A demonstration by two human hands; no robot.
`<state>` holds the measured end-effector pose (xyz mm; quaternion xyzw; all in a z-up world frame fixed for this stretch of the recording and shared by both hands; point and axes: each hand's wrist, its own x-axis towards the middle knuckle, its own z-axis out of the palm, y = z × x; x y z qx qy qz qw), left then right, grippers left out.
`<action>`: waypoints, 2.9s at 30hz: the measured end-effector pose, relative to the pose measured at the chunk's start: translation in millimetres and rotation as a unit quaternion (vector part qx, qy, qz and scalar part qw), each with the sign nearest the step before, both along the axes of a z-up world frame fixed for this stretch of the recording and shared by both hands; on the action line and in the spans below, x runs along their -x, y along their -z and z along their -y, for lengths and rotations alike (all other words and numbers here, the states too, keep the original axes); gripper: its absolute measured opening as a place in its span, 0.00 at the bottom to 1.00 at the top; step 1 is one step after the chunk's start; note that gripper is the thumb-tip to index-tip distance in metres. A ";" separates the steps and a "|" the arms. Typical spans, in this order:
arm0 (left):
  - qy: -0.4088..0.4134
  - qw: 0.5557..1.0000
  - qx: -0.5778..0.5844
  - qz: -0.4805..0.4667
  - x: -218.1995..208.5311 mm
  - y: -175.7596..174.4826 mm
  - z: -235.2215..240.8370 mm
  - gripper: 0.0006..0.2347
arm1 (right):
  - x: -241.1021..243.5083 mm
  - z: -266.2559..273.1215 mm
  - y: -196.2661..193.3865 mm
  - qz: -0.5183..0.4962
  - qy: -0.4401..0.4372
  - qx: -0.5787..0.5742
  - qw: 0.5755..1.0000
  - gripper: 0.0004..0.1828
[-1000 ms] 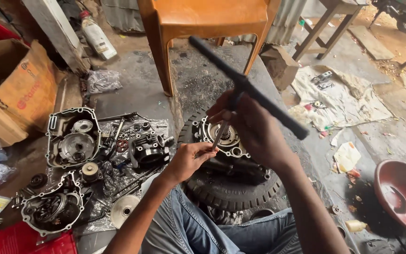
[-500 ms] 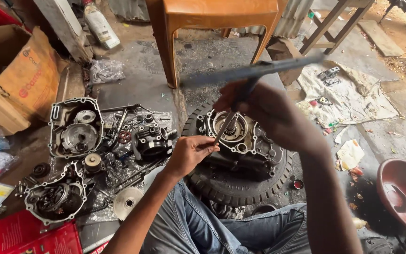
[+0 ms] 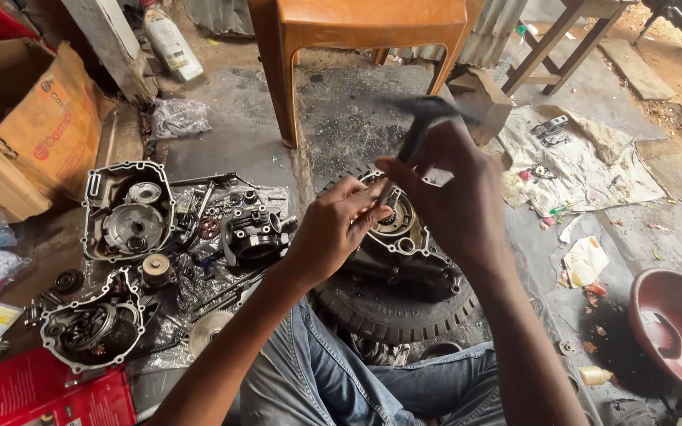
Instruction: The person sits on the floor of a repair shop working on a motorcycle engine crankcase placed on a tire. The person uses a T-handle socket wrench to loosen and tighten bolts on the crankcase, taps a component with a hammer, and handles small engine parts and fasteners by hand.
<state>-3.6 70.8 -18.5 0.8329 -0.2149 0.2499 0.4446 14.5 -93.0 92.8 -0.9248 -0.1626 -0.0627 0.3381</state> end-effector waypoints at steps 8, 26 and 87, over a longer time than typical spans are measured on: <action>0.008 0.998 0.000 -0.062 4.6 -10.6 -1.8 0.12 | 4.0 0.3 -5.8 0.059 -0.033 -0.019 0.998 0.17; 0.018 0.999 0.038 -0.030 0.9 -4.1 -3.1 0.19 | 17.3 -8.9 -19.9 -0.011 -0.016 -0.033 0.999 0.15; 0.196 0.962 0.075 -0.177 -8.7 20.0 123.4 0.08 | 22.1 109.6 -43.1 0.037 -0.104 -0.193 0.975 0.12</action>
